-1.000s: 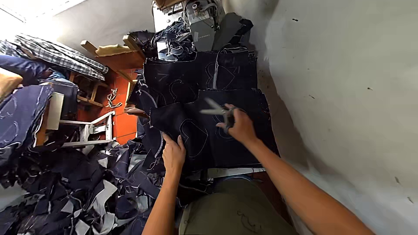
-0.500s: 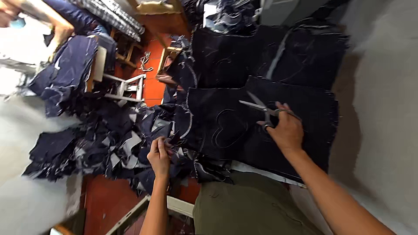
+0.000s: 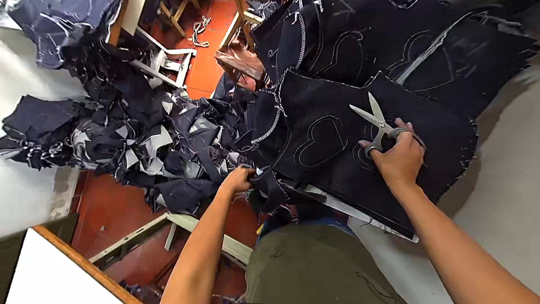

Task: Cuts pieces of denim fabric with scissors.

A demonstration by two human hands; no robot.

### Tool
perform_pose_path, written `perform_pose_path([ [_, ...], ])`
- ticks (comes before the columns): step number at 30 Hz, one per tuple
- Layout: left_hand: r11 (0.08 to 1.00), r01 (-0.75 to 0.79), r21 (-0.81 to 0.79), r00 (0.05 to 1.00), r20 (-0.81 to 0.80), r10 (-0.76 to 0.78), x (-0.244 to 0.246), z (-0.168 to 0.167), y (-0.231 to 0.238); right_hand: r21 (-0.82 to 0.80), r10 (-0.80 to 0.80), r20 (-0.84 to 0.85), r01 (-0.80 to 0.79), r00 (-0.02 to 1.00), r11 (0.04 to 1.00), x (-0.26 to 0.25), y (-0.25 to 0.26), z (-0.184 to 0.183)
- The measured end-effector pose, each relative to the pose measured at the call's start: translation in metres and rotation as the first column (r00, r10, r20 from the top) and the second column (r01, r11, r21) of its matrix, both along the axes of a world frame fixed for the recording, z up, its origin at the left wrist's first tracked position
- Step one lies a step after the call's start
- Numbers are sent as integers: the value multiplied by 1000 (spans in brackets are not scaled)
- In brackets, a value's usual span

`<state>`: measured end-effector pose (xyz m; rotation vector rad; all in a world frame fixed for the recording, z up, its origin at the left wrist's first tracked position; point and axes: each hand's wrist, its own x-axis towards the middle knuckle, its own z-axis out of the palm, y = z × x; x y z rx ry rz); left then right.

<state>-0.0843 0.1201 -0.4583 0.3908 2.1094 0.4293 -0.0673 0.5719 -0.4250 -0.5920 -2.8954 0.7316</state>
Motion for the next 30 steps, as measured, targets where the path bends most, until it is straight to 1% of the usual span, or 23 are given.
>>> perform_pose_path([
  [1, 1000, -26, 8, 1000, 2, 26, 5, 3, -9, 4, 5, -9, -4, 1000, 1000, 0, 0, -1],
  [2, 993, -107, 39, 994, -15, 108, 10, 9, -17, 6, 1, -17, -1, 1000, 1000, -1, 1, -1],
  [3, 982, -181, 63, 983, -30, 183, 15, 18, -23, -13, -19, -18, 18, 1000, 1000, -3, 1, 1],
  [4, 973, -216, 82, 974, -51, 221, 19, 30, -28, -59, -56, -9, 56, 998, 997, -3, 1, 7],
  [6, 965, -215, 149, 968, -96, 231, 27, 54, -33, -151, -122, -34, 115, 992, 982, 2, -3, 37],
  [7, 965, -184, 189, 971, -115, 208, 28, 66, -33, -197, -100, -56, 87, 993, 977, 7, -9, 56],
  [8, 966, -142, 218, 978, -118, 170, 28, 79, -31, -247, -16, -56, 1, 998, 969, 15, -17, 73],
  [9, 969, -92, 228, 986, -117, 121, 28, 95, -28, -301, 123, -3, -118, 992, 946, 26, -28, 85],
  [10, 971, -44, 234, 990, -123, 74, 28, 109, -24, -373, 293, 144, -222, 945, 901, 38, -40, 96],
  [11, 972, -6, 235, 990, -137, 39, 29, 120, -20, -466, 480, 351, -295, 804, 834, 47, -52, 106],
  [12, 975, 23, 223, 988, -153, 12, 29, 130, -16, -559, 643, 483, -356, 595, 749, 53, -60, 109],
  [13, 978, 47, 203, 986, -164, -13, 27, 137, -13, -618, 741, 537, -410, 403, 671, 55, -67, 106],
  [14, 979, 65, 191, 984, -173, -32, 26, 142, -12, -644, 779, 565, -444, 272, 623, 54, -72, 102],
  [15, 978, 84, 192, 982, -180, -49, 26, 144, -12, -654, 785, 588, -457, 195, 603, 51, -77, 102],
  [16, 975, 102, 199, 981, -184, -65, 28, 144, -13, -661, 785, 598, -455, 160, 596, 47, -82, 103],
  [17, 972, 117, 204, 980, -181, -80, 29, 142, -14, -673, 790, 592, -443, 158, 592, 42, -87, 103],
  [20, 968, 148, 202, 980, -158, -117, 32, 138, -13, -708, 815, 542, -410, 207, 575, 25, -104, 101],
  [22, 962, 163, 220, 980, -152, -131, 34, 135, -13, -687, 822, 524, -459, 223, 563, 17, -113, 95],
  [24, 955, 187, 230, 977, -143, -157, 36, 134, -13, -667, 838, 509, -524, 198, 529, 9, -113, 89],
  [26, 954, 226, 196, 969, -142, -200, 36, 136, -13, -673, 860, 482, -557, 170, 487, 1, -109, 82],
  [28, 957, 254, 140, 962, -137, -236, 34, 142, -11, -703, 879, 449, -545, 160, 458, -3, -105, 73],
  [30, 957, 273, 101, 957, -130, -260, 30, 147, -6, -722, 883, 430, -516, 186, 460, -2, -105, 64],
])
